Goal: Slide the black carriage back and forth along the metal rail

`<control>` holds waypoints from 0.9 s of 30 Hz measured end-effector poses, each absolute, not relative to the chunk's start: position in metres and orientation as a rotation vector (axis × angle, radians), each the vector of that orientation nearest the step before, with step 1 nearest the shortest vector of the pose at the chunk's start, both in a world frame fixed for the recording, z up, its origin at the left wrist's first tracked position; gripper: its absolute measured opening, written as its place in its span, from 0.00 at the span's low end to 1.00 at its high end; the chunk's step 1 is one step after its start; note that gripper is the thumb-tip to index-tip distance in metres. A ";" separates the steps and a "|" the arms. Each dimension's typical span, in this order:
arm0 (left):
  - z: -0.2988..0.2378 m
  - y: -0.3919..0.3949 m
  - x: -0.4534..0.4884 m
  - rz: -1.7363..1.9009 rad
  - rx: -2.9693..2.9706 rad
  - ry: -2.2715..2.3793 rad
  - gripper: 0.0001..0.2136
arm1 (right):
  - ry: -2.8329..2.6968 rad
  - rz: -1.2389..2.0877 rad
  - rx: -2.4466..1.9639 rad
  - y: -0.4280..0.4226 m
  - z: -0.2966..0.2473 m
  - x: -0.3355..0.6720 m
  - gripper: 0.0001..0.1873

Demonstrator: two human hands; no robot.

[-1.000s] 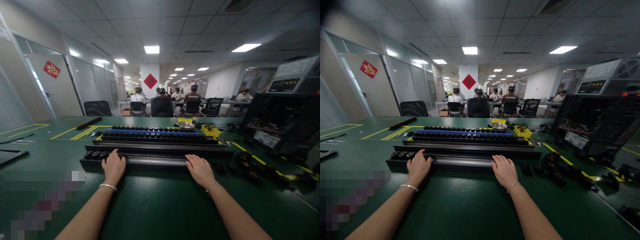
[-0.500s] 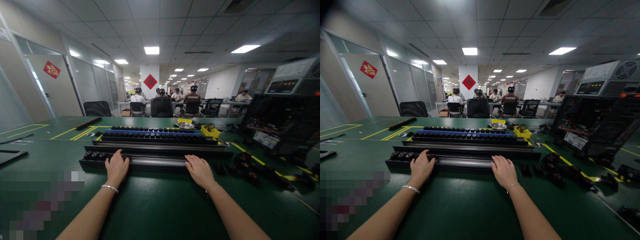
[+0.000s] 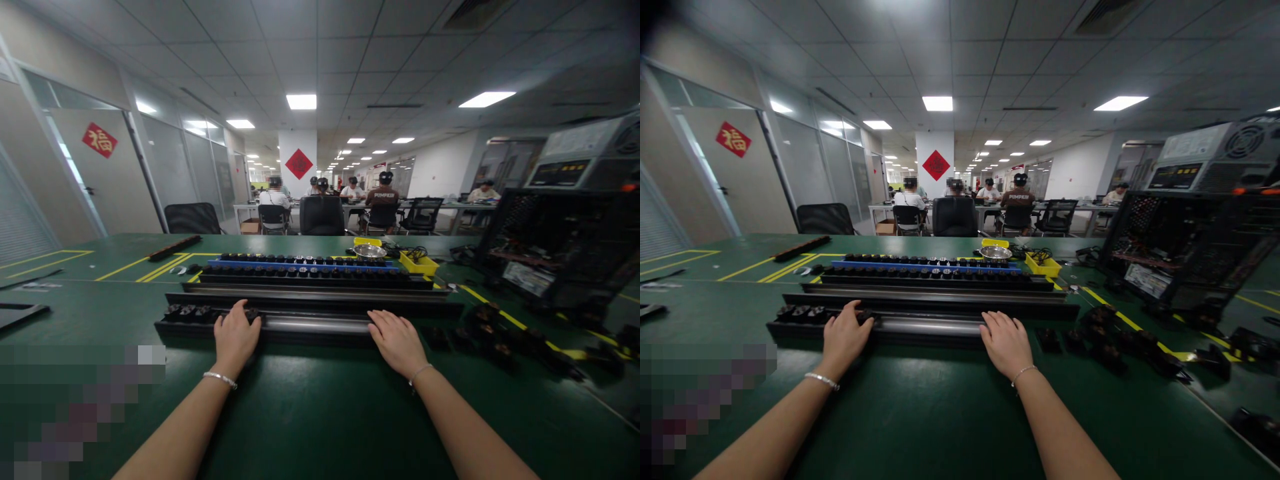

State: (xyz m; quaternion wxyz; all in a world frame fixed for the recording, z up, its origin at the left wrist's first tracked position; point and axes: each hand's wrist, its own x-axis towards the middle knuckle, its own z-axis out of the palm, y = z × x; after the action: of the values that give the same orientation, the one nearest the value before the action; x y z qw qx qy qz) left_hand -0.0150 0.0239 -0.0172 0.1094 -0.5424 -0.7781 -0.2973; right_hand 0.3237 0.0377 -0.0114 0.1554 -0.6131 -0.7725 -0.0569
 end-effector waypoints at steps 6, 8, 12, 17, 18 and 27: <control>-0.013 0.022 -0.011 -0.884 -1.625 -2.267 0.23 | -2.217 -0.155 -1.766 0.037 -0.011 0.324 0.27; -0.011 0.021 -0.010 -0.887 -1.640 -2.271 0.22 | -2.220 -0.150 -1.768 0.038 -0.011 0.324 0.27; -0.009 0.020 -0.010 -0.919 -1.651 -2.285 0.21 | -2.218 -0.141 -1.771 0.038 -0.010 0.324 0.27; -0.009 0.020 -0.009 -0.930 -1.661 -2.303 0.21 | -2.217 -0.140 -1.772 0.038 -0.010 0.323 0.27; -0.009 0.020 -0.008 -0.935 -1.668 -2.301 0.21 | -2.216 -0.140 -1.773 0.038 -0.010 0.323 0.27; -0.009 0.018 -0.004 -0.988 -1.725 -2.290 0.20 | -2.212 -0.164 -1.763 0.038 -0.011 0.323 0.26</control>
State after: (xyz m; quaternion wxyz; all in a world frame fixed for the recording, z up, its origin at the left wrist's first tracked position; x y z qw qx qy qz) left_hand -0.0041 0.0183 -0.0087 0.0545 -0.5680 -0.7540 -0.3254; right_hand 0.3228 0.0378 -0.0111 0.1535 -0.6149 -0.7714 -0.0573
